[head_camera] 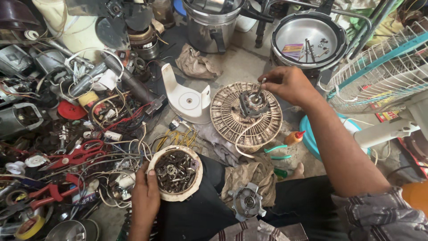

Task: The person sorts through small metal parts in a bowl and then picks up a fan motor assembly. They manipulate the motor housing and internal components with their hands, appearing to inspect or adjust the mechanism.

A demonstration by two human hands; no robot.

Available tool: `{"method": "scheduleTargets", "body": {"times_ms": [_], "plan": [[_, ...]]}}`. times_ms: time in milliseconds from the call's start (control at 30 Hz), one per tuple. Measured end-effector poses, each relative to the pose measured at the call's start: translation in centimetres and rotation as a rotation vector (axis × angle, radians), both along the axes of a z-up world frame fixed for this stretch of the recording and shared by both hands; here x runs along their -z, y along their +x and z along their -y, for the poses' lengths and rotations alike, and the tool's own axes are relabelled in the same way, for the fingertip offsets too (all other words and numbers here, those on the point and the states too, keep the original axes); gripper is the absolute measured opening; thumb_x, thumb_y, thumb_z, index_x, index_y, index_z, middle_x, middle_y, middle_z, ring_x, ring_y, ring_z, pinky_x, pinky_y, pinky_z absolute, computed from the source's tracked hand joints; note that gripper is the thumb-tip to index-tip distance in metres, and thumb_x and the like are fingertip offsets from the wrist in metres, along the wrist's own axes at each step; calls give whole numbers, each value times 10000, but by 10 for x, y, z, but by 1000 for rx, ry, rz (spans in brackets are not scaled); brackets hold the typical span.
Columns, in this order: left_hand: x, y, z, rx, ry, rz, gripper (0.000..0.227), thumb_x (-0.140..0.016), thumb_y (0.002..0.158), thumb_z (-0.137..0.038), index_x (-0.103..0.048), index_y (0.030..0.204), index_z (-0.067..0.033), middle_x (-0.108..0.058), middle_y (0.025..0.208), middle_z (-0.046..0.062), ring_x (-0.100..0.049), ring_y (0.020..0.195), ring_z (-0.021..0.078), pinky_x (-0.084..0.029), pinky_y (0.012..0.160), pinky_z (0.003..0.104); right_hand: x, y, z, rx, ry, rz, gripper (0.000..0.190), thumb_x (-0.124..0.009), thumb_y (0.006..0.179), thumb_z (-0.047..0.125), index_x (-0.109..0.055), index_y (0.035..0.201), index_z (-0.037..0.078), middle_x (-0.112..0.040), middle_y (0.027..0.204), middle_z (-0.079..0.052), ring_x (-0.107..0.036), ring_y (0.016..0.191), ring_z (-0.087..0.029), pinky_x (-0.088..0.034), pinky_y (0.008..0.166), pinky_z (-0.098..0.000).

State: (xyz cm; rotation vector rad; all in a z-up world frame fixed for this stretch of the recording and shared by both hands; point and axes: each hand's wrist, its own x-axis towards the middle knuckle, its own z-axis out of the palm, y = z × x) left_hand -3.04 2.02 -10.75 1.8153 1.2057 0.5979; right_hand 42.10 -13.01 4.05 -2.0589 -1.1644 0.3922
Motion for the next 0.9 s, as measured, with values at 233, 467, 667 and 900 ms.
{"method": "scheduleTargets", "body": {"times_ms": [233,467,667,900], "plan": [[44,-7,-12,-82,-167,165,419,-495,1026,-272,-614,1338,-18,-742,1154,183,-686,1059,260,-502,950,355,-13,-5,-7,44,-142,252,265,-807,830,209,-802,1065,87,-785,925,-136,-758,823,-214,-579,778,-337],[56,-10,-14,-91,-318,290,325,-504,1027,-155,-651,1271,2,-751,1102,150,-668,992,193,-516,898,322,-15,0,-15,21,-191,274,275,-809,789,237,-812,1019,86,-790,911,-120,-763,798,-225,-582,768,-339],[53,-9,-10,-186,-402,218,345,-494,1033,-136,-605,1329,2,-735,1126,152,-684,1009,207,-519,896,315,0,-2,-16,80,-258,342,305,-865,776,299,-812,973,72,-773,852,-130,-747,740,-253,-578,731,-372],[50,-18,-3,-293,-397,424,364,-501,1032,-129,-576,1346,37,-711,1162,145,-668,1017,198,-510,900,309,38,-5,-12,77,-276,226,328,-831,778,305,-819,1081,181,-784,889,-108,-755,766,-228,-573,738,-360]]}}
